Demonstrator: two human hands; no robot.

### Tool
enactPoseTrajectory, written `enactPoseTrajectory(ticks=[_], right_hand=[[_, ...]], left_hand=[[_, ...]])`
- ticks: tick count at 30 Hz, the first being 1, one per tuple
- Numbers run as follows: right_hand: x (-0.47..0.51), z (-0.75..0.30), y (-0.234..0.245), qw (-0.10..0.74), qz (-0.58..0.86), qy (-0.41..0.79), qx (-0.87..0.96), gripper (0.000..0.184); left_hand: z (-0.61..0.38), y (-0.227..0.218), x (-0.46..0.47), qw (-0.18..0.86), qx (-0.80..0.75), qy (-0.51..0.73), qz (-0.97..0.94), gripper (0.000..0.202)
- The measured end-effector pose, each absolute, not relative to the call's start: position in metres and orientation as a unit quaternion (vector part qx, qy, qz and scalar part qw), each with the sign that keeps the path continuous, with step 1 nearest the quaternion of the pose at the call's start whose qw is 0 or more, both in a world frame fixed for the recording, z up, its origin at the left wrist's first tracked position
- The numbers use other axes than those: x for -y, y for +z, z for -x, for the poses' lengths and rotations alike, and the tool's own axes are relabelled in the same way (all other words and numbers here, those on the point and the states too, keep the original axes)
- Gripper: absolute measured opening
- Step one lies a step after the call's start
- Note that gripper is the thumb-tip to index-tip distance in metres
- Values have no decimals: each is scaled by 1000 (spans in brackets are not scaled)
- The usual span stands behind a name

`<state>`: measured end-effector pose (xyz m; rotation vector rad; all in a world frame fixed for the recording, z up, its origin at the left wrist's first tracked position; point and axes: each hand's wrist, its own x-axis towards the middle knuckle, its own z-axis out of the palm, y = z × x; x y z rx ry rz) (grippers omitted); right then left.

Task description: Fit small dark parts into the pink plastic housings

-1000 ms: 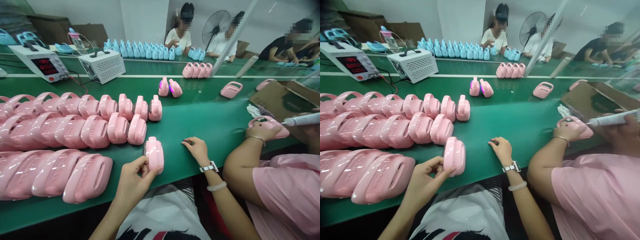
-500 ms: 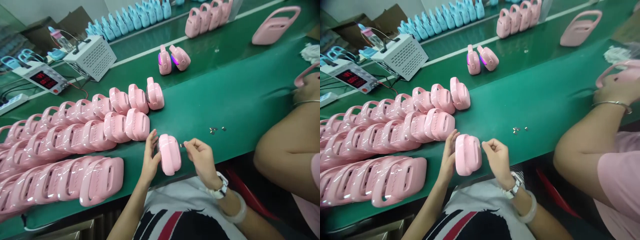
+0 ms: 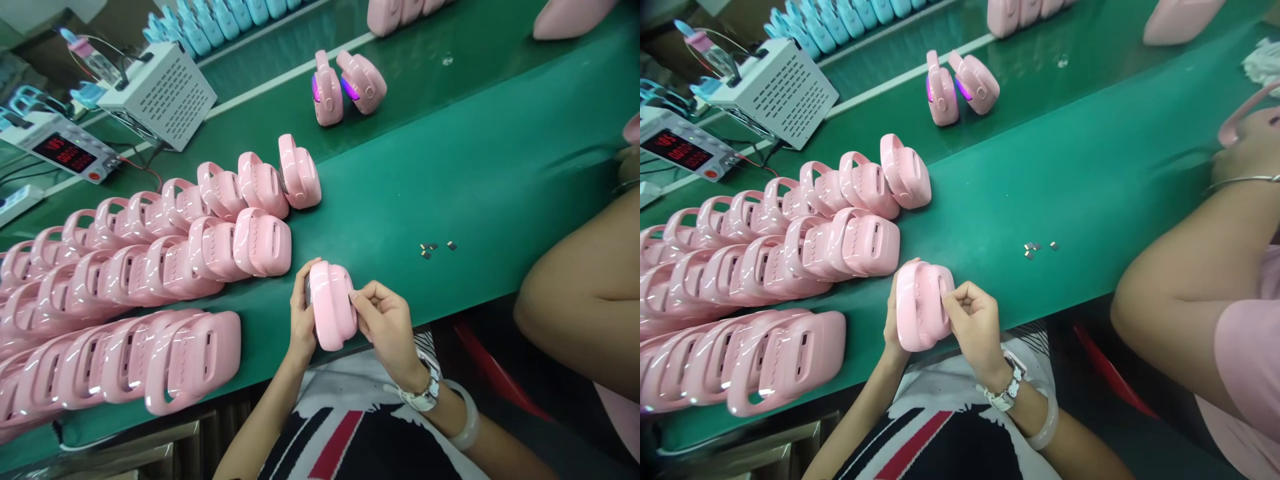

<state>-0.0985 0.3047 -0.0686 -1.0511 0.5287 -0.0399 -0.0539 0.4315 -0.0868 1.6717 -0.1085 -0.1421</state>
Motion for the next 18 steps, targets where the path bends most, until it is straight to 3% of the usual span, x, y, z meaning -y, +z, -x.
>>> enactPoseTrajectory(ticks=[4,10,18], right_hand=[[-293,97,-77,830,518,7,-208,34],[-276,85,-88,894,384,149,-177,39],[-265,74,-87,874,417,196,-155,43]], left_hand=[[53,-90,-433,663,49,-67,-744,48],[51,-93,-436,677,74,-74,-729,47],[49,-88,-436,664,87,-91,-737,49]])
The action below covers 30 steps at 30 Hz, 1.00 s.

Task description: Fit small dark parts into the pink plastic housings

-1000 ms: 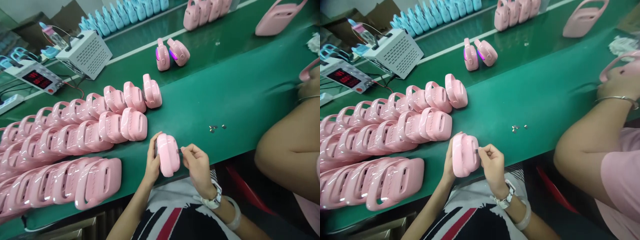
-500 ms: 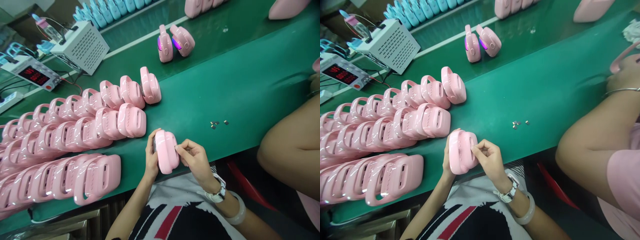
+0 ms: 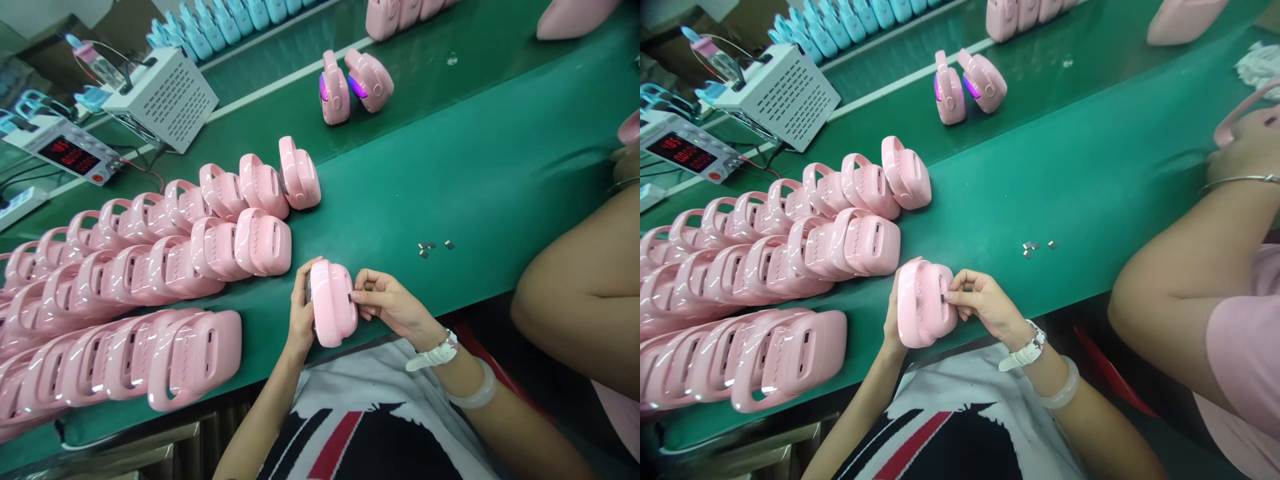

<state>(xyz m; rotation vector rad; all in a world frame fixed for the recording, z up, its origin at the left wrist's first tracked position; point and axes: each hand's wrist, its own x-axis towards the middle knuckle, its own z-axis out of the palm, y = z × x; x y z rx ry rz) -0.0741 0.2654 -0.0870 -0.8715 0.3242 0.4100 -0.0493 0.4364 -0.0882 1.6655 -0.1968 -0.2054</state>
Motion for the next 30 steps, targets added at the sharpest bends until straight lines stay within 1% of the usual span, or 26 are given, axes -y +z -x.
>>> enactPoseTrajectory(ticks=[9,14,20,25,27,30], right_hand=[[-263,72,-89,870,422,200,-157,41],[-257,66,-82,846,481,188,-136,39],[-254,57,-75,816,514,237,-120,43],[-248,60,-76,789,547,265,-87,43],[-240,56,-73,768,592,232,-75,44],[-233,24,-60,682,724,57,-86,42]], left_hand=[[49,-82,-435,666,68,-107,-735,50],[51,-87,-437,681,76,-113,-719,51],[52,-93,-437,704,61,-139,-693,53],[41,-80,-443,666,73,-195,-717,50],[35,-74,-446,661,86,-216,-714,50],[29,-69,-447,671,103,-212,-703,48]])
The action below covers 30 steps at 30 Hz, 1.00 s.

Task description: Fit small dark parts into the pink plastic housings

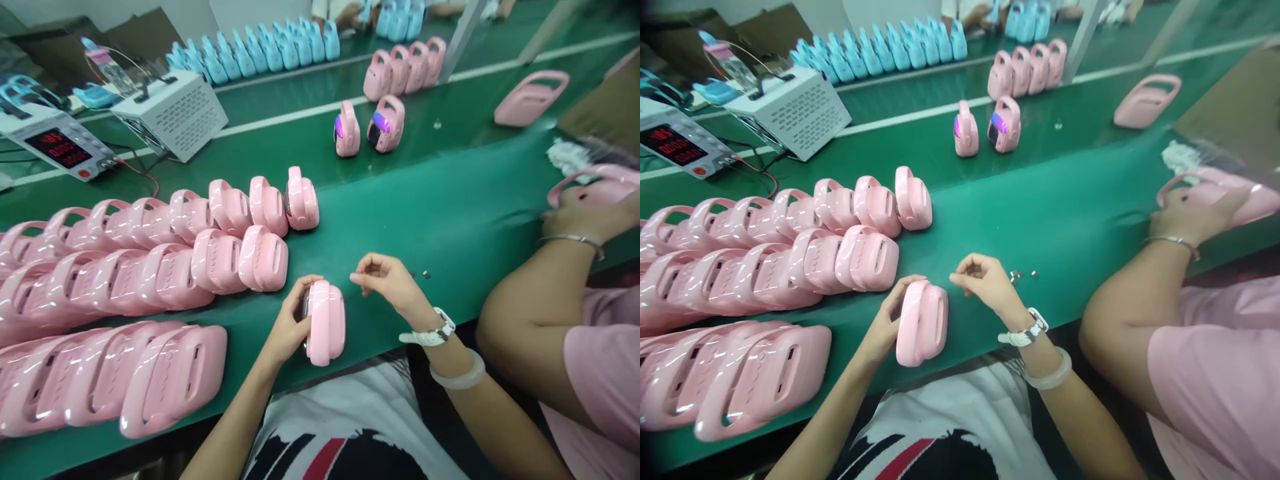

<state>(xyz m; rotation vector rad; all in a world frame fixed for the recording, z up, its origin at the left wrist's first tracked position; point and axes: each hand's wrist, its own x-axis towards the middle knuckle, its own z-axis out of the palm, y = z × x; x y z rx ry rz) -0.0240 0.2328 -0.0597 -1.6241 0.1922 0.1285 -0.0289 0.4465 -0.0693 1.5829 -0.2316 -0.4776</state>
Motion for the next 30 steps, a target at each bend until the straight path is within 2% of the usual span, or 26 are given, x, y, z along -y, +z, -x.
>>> enactPoseTrajectory(ticks=[2,5,7,10,14,18,23,30], right_hand=[[-238,-16,-46,614,783,-49,-87,36],[-264,-85,-25,546,827,-115,-68,28],[-283,-119,-14,510,848,-133,-55,29],[-295,-134,-8,486,864,-128,-37,41],[-286,-94,-18,505,852,-132,-52,49],[-285,-28,-31,570,812,-97,-81,45],[-273,22,-40,641,762,-57,-68,39],[-180,68,-81,457,839,-167,-243,33]], left_hand=[[27,-68,-446,672,112,-208,-702,47],[25,-67,-448,658,119,-232,-707,56],[24,-65,-451,641,118,-259,-713,69],[21,-60,-457,601,139,-263,-742,83],[16,-51,-461,561,192,-229,-772,94],[10,-40,-462,527,212,-241,-787,107],[-2,-17,-461,406,241,-306,-827,100],[-24,3,-454,292,279,-352,-845,106]])
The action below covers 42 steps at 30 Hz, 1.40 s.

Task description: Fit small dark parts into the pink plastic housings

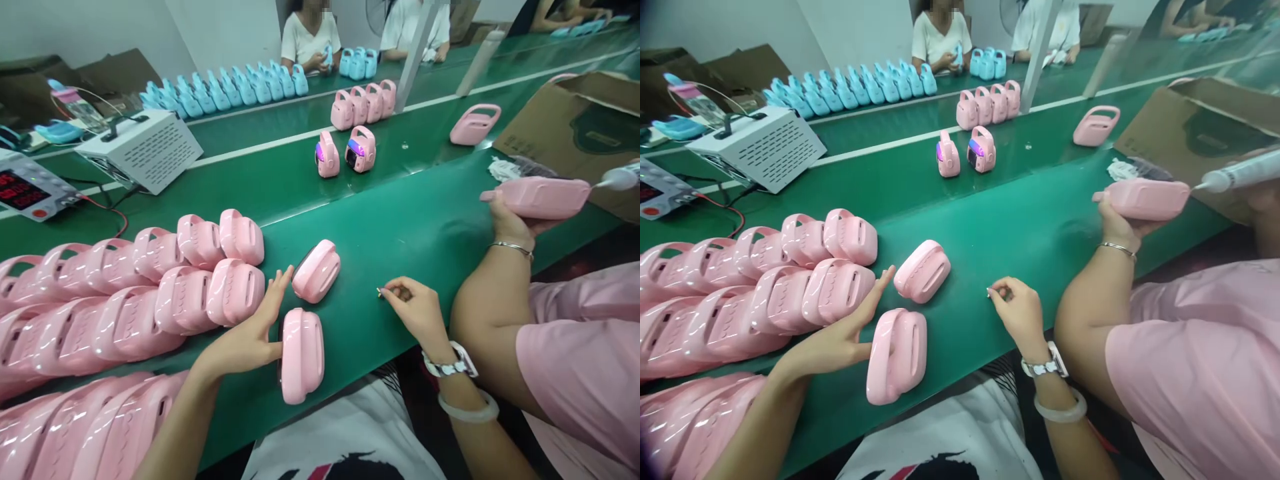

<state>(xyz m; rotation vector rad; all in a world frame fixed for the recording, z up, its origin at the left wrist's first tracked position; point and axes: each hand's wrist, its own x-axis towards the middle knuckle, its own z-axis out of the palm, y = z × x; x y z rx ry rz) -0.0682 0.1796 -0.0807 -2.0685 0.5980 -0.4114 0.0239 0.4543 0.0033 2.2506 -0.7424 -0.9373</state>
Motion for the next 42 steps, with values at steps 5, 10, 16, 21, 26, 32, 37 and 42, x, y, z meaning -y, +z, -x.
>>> enactPoseTrajectory(ticks=[5,10,16,21,26,32,37,42], right_hand=[[-181,89,-105,428,842,-173,-281,31],[-189,83,-103,451,827,-161,-296,22],[-193,60,-90,550,783,-124,-264,17],[-223,30,-78,685,695,-55,-209,32],[-239,12,-75,750,630,-46,-194,32],[-223,0,-70,763,628,-4,-154,28],[-202,-24,-59,735,668,86,-80,24],[-191,-40,-59,698,710,88,-38,24]], left_hand=[[-37,1,-452,253,280,-387,-841,122],[-46,1,-449,253,285,-400,-834,130],[-61,0,-440,241,333,-397,-821,141],[-70,-5,-438,240,347,-401,-813,149],[-72,-8,-440,265,350,-414,-798,151],[-70,-6,-441,278,388,-386,-789,136],[-71,-8,-442,285,409,-381,-779,131],[-67,-6,-441,297,408,-378,-776,124]])
